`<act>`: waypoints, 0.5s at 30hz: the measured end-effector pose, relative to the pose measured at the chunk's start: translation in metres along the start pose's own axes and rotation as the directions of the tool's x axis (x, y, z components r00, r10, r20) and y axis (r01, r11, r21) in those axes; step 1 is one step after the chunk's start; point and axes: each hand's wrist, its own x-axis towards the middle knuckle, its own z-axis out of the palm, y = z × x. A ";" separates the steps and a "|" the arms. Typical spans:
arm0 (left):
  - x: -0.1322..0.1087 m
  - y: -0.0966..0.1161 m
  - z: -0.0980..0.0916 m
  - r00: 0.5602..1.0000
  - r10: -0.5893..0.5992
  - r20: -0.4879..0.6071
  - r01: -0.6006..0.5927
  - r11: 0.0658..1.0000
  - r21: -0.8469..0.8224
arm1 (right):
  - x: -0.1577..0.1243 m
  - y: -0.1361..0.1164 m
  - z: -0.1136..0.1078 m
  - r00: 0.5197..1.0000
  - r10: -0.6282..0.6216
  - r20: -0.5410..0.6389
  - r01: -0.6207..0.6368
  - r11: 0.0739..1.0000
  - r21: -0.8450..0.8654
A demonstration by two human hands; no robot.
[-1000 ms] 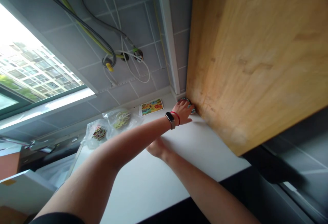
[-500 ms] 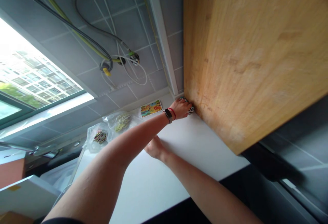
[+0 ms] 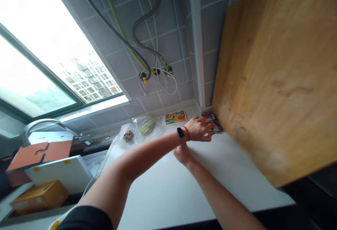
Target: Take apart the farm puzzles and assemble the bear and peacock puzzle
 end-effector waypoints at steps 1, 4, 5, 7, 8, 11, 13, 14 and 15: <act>-0.018 -0.005 -0.006 0.997 -0.072 -0.031 0.070 0.995 -0.067 | 0.001 0.001 -0.001 1.000 -0.001 0.002 0.001 1.000 -0.011; -0.079 -0.027 -0.022 0.956 -0.278 -0.095 0.264 0.955 -0.135 | 0.003 0.000 -0.007 1.000 -0.005 0.030 0.006 1.000 -0.025; -0.102 -0.033 -0.026 0.935 -0.335 -0.115 0.319 0.937 -0.139 | 0.005 0.000 -0.010 0.999 -0.004 0.034 0.005 1.000 -0.026; -0.145 -0.036 -0.031 0.871 -0.465 -0.159 0.443 0.883 -0.155 | 0.007 -0.002 -0.014 0.999 0.010 0.040 -0.009 1.000 -0.018; -0.165 -0.032 -0.031 0.833 -0.524 -0.179 0.498 0.850 -0.171 | 0.008 -0.003 -0.015 0.999 0.020 0.046 -0.020 1.000 -0.008; -0.213 -0.004 -0.017 0.733 -0.645 -0.218 0.603 0.763 -0.232 | 0.007 -0.008 -0.014 0.995 0.040 0.097 -0.043 0.999 0.030; -0.233 0.021 0.000 0.689 -0.688 -0.228 0.632 0.724 -0.277 | 0.002 -0.010 -0.009 0.991 0.023 0.130 -0.027 0.999 0.026; -0.238 0.031 0.009 0.667 -0.708 -0.232 0.645 0.704 -0.297 | 0.000 -0.011 -0.006 0.991 0.006 0.137 -0.008 1.000 0.010; -0.242 0.040 0.018 0.649 -0.724 -0.233 0.653 0.687 -0.318 | -0.004 -0.010 -0.003 0.989 -0.013 0.147 0.015 1.000 -0.012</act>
